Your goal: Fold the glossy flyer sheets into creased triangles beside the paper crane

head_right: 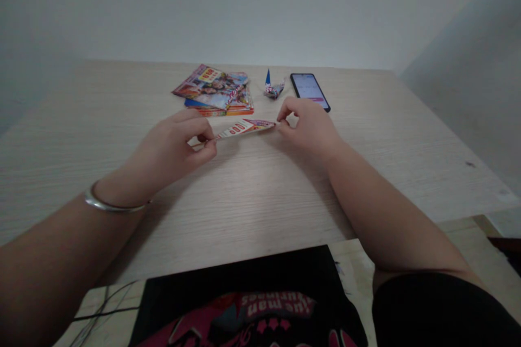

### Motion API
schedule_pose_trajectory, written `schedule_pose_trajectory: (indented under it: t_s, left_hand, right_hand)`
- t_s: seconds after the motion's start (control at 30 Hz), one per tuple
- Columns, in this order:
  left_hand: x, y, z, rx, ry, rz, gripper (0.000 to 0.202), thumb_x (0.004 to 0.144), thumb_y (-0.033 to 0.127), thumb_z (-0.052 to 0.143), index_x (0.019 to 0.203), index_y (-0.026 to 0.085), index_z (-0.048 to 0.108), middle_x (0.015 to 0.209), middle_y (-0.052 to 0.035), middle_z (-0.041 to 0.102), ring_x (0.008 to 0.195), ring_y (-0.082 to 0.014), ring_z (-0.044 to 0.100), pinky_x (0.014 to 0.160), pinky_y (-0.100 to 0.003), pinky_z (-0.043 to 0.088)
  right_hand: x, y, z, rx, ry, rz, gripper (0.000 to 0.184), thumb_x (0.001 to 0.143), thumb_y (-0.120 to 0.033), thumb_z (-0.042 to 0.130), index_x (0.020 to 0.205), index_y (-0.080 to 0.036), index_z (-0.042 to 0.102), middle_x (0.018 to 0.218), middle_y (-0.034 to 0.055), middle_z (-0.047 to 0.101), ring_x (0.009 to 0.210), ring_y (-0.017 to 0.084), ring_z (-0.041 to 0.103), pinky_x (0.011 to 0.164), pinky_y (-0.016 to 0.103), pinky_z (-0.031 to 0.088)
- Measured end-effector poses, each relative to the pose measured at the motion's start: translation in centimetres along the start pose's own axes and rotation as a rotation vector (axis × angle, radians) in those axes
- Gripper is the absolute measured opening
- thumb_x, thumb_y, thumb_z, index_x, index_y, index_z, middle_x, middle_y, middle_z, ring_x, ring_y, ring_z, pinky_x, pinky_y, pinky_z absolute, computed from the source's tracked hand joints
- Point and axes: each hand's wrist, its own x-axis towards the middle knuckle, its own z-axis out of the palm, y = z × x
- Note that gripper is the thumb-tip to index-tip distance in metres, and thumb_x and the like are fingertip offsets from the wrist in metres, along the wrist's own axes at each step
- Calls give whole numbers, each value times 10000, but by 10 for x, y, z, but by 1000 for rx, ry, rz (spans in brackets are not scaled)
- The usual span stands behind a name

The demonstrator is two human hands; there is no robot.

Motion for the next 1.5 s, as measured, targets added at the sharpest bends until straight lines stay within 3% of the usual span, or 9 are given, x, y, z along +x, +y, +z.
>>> schedule_pose_trajectory:
  t_s: [0.13, 0.27, 0.43, 0.67, 0.87, 1.07, 1.5]
  left_hand:
    - [0, -2, 3, -70, 21, -23, 90, 811, 145, 556, 762, 218, 538, 849, -36, 647, 805, -190, 614, 731, -312, 473]
    - [0, -3, 7, -111, 30, -10, 82, 809, 141, 545, 831, 213, 578, 854, -42, 650, 831, -203, 626, 751, -324, 490]
    - [-2, 1, 9, -150, 11, -22, 60, 843, 165, 555, 842, 202, 602, 860, -37, 649, 792, -186, 619, 719, -308, 485]
    - [-3, 6, 10, -218, -85, -103, 89, 806, 158, 623, 767, 212, 564, 754, -5, 624, 685, -161, 568, 619, -290, 417]
    - [-4, 2, 12, -373, -112, -149, 84, 779, 148, 594, 722, 204, 566, 698, 18, 604, 642, -133, 541, 597, -270, 398]
    - [-4, -5, 15, -390, -93, -188, 76, 763, 174, 603, 703, 205, 569, 698, 15, 613, 633, -132, 534, 580, -270, 380]
    - [1, -5, 7, -262, -153, -185, 90, 743, 184, 582, 677, 220, 531, 636, 25, 591, 585, -135, 499, 552, -273, 340]
  right_hand:
    - [-2, -4, 2, 130, 37, -53, 117, 859, -230, 595, 893, -226, 707, 952, 55, 779, 915, 236, 708, 861, 416, 543]
    - [-5, -24, 9, 136, -90, -195, 169, 903, -311, 626, 968, -211, 746, 979, 65, 790, 947, 237, 705, 881, 396, 518]
    - [-8, -45, 20, 100, -162, -127, 132, 916, -275, 624, 913, -223, 745, 884, 41, 766, 824, 202, 652, 771, 342, 464]
    - [-12, -55, 24, 268, -205, -4, 142, 900, -310, 645, 868, -210, 741, 825, 19, 753, 736, 169, 615, 698, 314, 429]
    - [-10, -39, 20, 371, -193, 57, 163, 872, -355, 670, 835, -206, 726, 726, -6, 655, 678, 151, 520, 649, 313, 383]
    - [-6, -13, 18, 386, -187, 98, 243, 880, -462, 697, 817, -228, 684, 671, -24, 551, 629, 142, 440, 590, 316, 330]
    - [-3, 12, 15, 379, -131, 119, 160, 830, -386, 711, 791, -235, 674, 659, -24, 542, 637, 156, 454, 592, 322, 313]
